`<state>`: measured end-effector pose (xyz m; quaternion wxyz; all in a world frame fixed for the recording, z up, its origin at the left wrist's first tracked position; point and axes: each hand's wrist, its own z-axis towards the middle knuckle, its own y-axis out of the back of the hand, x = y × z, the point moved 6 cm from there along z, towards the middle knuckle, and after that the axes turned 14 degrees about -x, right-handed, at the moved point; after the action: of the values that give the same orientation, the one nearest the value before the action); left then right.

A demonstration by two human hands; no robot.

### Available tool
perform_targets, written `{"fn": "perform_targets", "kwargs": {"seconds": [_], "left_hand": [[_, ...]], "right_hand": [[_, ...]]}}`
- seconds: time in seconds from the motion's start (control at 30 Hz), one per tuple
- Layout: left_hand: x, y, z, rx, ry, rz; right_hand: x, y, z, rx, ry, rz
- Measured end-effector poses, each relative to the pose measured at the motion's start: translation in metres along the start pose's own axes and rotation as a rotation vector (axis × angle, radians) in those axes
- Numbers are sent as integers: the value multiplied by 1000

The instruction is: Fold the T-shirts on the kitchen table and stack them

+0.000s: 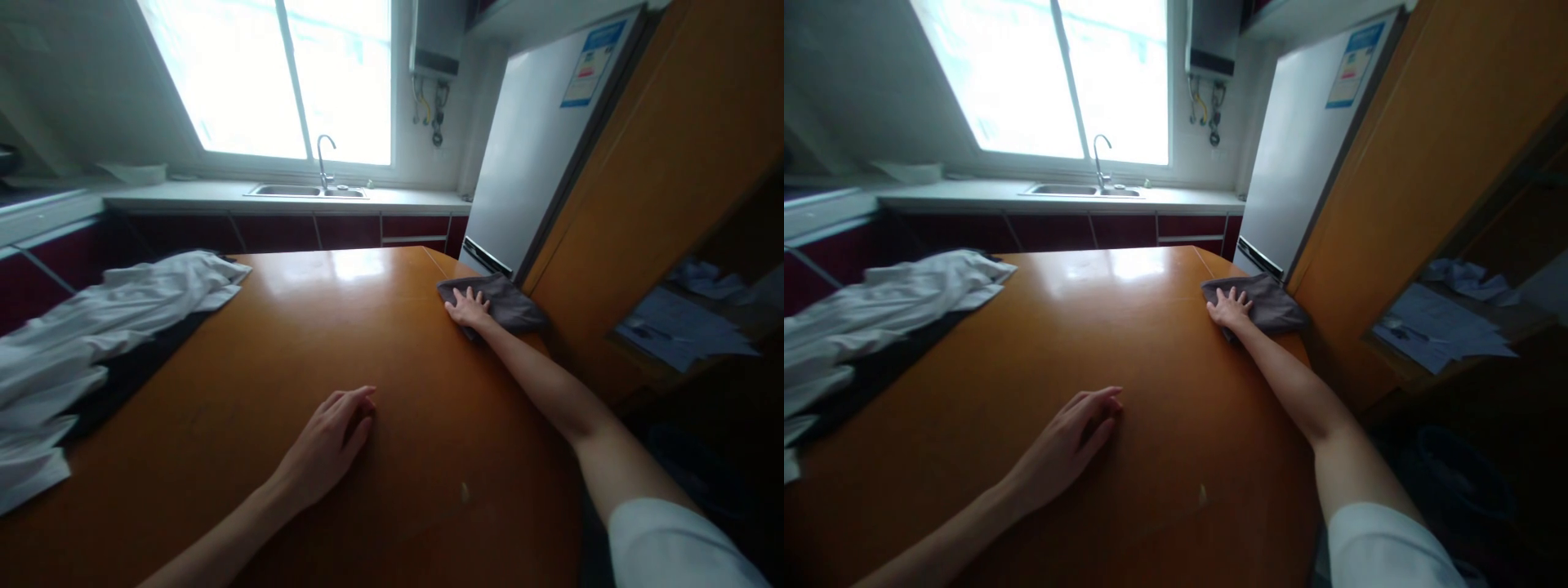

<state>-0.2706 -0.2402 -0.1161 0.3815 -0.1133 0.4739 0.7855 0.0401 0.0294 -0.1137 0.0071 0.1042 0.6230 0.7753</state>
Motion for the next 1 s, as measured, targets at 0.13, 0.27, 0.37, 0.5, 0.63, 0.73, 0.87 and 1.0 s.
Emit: {"fn": "perform_targets", "kwargs": {"seconds": [0.13, 0.27, 0.37, 0.5, 0.63, 0.73, 0.87, 1.0], "left_hand": [[-5, 1, 1, 14, 0, -16], [-11, 2, 2, 25, -6, -16], [-14, 4, 1, 22, -19, -4], [-17, 4, 0, 19, -56, 11], [-16, 2, 1, 17, -70, 37], [-16, 1, 1, 17, -83, 46], [-17, 2, 0, 11, -98, 42], [-19, 3, -2, 20, -88, 53]], "right_hand": [[35, 12, -31, -181, 151, -6], [85, 3, -78, -144, 329, 98], [98, -1, -88, -133, 373, 92], [63, 3, -62, -136, 217, -10], [24, 6, -41, -101, 94, -70], [16, 5, -38, -82, 66, -83], [25, 6, -40, -79, 45, -97], [61, 3, -59, -149, 132, -60]]}}
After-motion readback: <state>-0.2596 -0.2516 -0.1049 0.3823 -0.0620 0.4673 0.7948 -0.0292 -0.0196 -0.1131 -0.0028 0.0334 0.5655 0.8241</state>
